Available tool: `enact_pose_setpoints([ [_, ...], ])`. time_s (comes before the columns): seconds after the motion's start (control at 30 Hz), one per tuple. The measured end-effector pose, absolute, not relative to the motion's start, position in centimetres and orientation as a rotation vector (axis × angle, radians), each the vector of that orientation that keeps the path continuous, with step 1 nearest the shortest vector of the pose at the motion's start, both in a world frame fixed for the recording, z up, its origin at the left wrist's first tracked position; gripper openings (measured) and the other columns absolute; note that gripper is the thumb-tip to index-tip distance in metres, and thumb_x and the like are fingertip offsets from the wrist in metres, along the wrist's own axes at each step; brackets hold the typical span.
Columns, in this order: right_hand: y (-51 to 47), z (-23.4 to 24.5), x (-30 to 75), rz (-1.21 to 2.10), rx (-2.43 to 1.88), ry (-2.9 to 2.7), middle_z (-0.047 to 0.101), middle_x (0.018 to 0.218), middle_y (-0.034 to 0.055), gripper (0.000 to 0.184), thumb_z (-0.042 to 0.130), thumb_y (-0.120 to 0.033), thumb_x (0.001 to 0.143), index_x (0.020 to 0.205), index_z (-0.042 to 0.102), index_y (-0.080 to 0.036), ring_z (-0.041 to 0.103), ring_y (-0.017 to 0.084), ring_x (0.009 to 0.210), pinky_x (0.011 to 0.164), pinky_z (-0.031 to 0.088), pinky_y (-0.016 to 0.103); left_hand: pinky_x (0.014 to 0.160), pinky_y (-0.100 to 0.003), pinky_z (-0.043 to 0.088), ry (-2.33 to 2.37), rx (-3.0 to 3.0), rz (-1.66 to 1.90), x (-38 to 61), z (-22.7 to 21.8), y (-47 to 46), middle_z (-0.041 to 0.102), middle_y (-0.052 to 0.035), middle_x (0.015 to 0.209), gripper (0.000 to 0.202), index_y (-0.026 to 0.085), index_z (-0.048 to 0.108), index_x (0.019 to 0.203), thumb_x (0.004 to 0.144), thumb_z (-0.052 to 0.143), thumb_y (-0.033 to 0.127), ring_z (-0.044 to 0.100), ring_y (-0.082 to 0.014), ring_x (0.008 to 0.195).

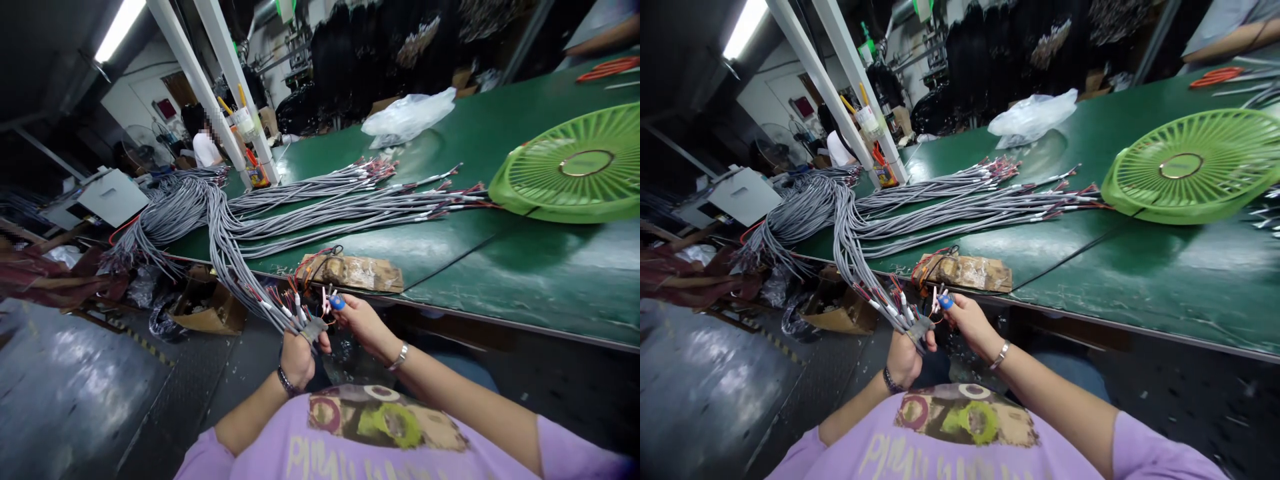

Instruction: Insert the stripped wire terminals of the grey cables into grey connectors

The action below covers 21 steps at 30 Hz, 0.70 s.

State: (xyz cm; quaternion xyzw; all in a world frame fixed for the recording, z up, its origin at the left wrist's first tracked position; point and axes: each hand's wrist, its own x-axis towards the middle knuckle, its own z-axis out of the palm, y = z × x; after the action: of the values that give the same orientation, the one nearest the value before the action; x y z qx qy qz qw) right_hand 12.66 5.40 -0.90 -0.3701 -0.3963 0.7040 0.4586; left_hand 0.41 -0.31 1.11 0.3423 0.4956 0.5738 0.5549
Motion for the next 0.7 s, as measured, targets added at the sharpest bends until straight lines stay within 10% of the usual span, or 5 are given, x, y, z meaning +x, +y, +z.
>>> enact_pose_setpoints([
  [0.7,5.5,-1.8,11.7,2.09,-0.729,-0.562,0.061,0.072,0.0035,0.04,0.054,-0.058,0.077,0.077,0.058,-0.018,0.054,0.013,0.062,0.06,0.044,0.026,0.041,-0.021,0.039,1.279,0.833,1.347,0.5,0.8,-0.8,0.053,0.0012,0.041,0.036,0.014,0.056,0.055,0.069,0.065,0.046,0.046,-0.0086,0.037],
])
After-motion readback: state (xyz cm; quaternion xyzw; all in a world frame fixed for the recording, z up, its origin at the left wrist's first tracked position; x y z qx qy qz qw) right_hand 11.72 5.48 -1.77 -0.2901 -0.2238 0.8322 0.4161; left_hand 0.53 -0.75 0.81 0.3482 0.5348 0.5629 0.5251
